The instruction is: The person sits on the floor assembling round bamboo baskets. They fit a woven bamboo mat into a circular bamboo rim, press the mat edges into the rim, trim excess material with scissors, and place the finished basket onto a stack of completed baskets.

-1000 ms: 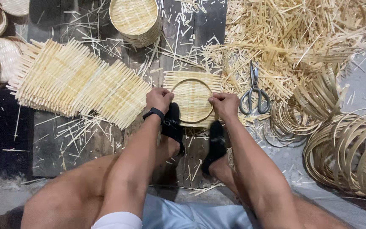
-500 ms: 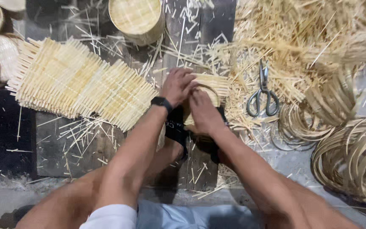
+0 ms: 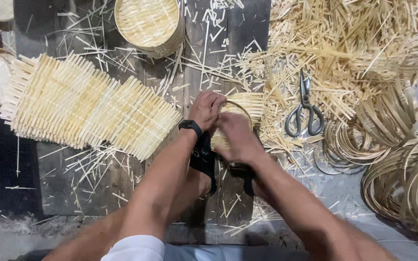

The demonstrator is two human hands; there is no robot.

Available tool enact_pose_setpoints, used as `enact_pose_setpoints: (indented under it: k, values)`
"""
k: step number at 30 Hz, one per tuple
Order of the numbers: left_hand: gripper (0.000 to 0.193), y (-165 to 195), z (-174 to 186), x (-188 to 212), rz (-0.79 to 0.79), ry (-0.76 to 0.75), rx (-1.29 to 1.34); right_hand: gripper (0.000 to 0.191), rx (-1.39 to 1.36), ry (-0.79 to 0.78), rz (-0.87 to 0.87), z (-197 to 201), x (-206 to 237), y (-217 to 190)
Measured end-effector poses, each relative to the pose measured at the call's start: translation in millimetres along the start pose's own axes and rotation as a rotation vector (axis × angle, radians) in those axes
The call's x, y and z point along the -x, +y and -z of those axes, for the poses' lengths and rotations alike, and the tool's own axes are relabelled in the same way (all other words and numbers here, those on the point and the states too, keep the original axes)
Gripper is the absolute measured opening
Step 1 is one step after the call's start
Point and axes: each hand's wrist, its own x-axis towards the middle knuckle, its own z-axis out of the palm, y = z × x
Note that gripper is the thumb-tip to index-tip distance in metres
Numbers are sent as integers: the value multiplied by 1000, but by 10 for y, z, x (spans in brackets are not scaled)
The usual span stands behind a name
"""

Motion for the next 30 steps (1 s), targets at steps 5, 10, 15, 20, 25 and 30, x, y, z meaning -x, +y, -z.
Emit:
enact_pose_setpoints:
  k: [5,10,15,20,25,30]
  values:
    - [24,-96,-110,-16,200,10,153,48,-209,210,-188,-41,-491,502]
    - [27,-417,-320,-77,294,-9,220,70,-441,-54,-331,-364,-714,856]
    - [28,-593,-370,-139,461,-80,575,60,-646,88,-265,-456,-684,924]
    - [38,-303,-74,-13,402,-231,-7,53,-451,245,-274,447,-101,1216]
    - [38,220,-5,268,246,-64,205,66,226,-256,-408,1664,956,1602]
    - [35,380,-318,693,-323,55,-383,54,46,-353,-497,1280,1280,1876]
